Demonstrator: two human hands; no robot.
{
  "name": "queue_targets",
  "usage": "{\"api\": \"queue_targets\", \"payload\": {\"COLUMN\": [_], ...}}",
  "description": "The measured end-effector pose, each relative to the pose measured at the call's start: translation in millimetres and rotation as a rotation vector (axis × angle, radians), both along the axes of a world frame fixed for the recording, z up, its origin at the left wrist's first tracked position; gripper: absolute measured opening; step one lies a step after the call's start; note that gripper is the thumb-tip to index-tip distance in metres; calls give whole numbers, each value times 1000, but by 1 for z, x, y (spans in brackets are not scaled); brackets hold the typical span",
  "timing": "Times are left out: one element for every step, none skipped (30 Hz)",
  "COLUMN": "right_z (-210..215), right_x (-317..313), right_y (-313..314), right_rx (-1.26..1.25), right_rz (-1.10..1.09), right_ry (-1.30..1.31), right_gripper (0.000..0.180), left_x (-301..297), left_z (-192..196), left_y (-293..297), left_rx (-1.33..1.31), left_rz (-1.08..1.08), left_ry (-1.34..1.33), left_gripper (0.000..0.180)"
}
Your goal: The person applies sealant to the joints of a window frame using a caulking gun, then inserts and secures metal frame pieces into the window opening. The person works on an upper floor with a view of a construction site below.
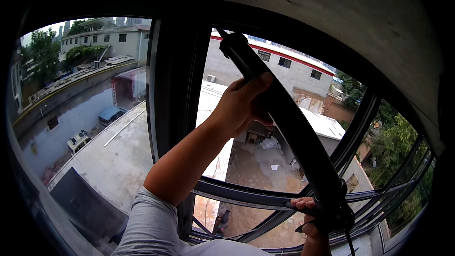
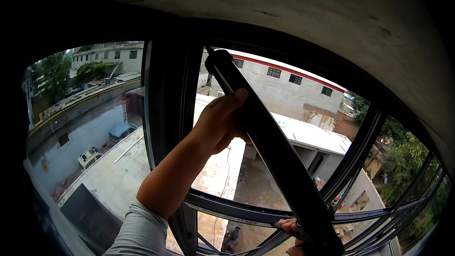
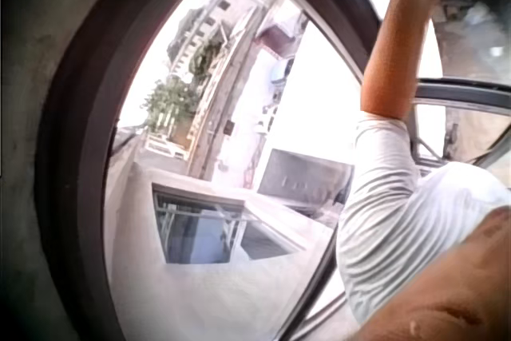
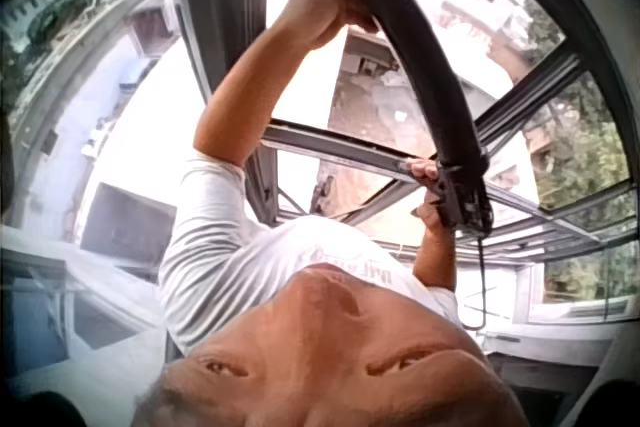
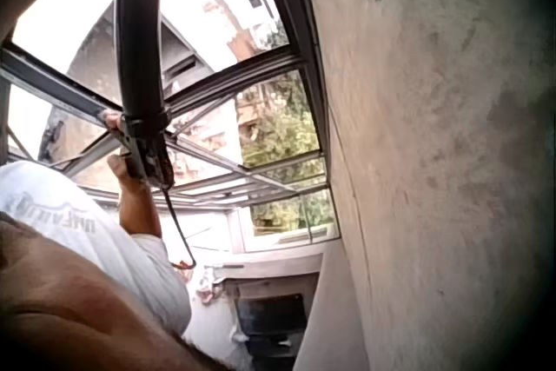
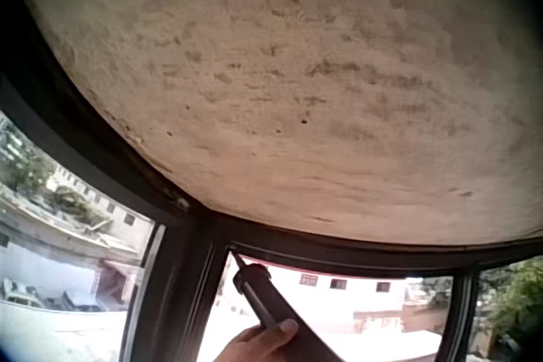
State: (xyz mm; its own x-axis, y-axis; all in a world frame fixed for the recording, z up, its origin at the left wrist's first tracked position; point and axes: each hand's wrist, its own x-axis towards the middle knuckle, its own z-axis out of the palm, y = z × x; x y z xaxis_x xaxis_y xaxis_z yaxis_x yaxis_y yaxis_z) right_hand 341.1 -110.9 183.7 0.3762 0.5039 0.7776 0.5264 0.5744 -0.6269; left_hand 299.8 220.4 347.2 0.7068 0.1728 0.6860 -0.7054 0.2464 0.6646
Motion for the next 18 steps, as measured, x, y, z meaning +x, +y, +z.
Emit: {"api": "queue_targets", "payload": {"right_z": [2, 1, -4, -5, -5, -3, 2, 2, 1, 1, 3, 8, 12, 10, 5, 1, 2, 3], "right_x": [0, 1, 9, 11, 12, 12, -1, 0, 1, 2, 0, -4, -8, -5, 1, 4, 2, -1], "right_y": [4, 6, 3, 4, 6, 7, 13, 15, 18, 21, 23, 26, 25, 24, 21, 20, 21, 21], "right_rx": [12, 24, 20, 22, 24, 25, 16, 18, 20, 21, 10, -2, -12, -12, -11, -13, -15, -17], "right_rz": [8, 16, -9, -10, -13, -17, -92, -83, -75, -69, -72, -75, -87, -79, -72, -60, -77, -96], "right_ry": [-11, -22, -35, -24, -14, -4, 0, -4, -9, -12, -11, -9, -9, 2, 14, 28, 29, 30], "right_gripper": [62, 63, 65, 65, 65, 64, 62, 62, 61, 61, 60, 59, 58, 56, 54, 53, 52, 51], "left_x": [-1, 1, 5, 8, 10, 12, 11, 13, 16, 17, 16, 15, 16, 16, 14, 13, 13, 13], "left_z": [1, 1, 1, 1, 2, 4, 5, 5, 3, 3, 4, 3, 4, 6, 8, 8, 7, 7], "left_y": [0, 1, 5, 8, 9, 10, 12, 15, 17, 20, 21, 23, 21, 20, 19, 19, 20, 20], "left_rx": [2, 0, -2, -5, -11, -16, -20, -26, -31, -38, -40, -43, -45, -47, -50, -54, -52, -50], "left_rz": [32, 20, 9, 3, 9, 12, 28, 23, 18, 10, 18, 25, 24, 31, 38, 50, 51, 52], "left_ry": [-11, -17, -23, -25, -17, -11, -6, -9, -11, -13, -17, -20, -25, -17, -9, 1, -1, -4], "left_gripper": [58, 58, 58, 57, 57, 56, 55, 55, 55, 55, 54, 54, 54, 54, 53, 53, 53, 52]}}
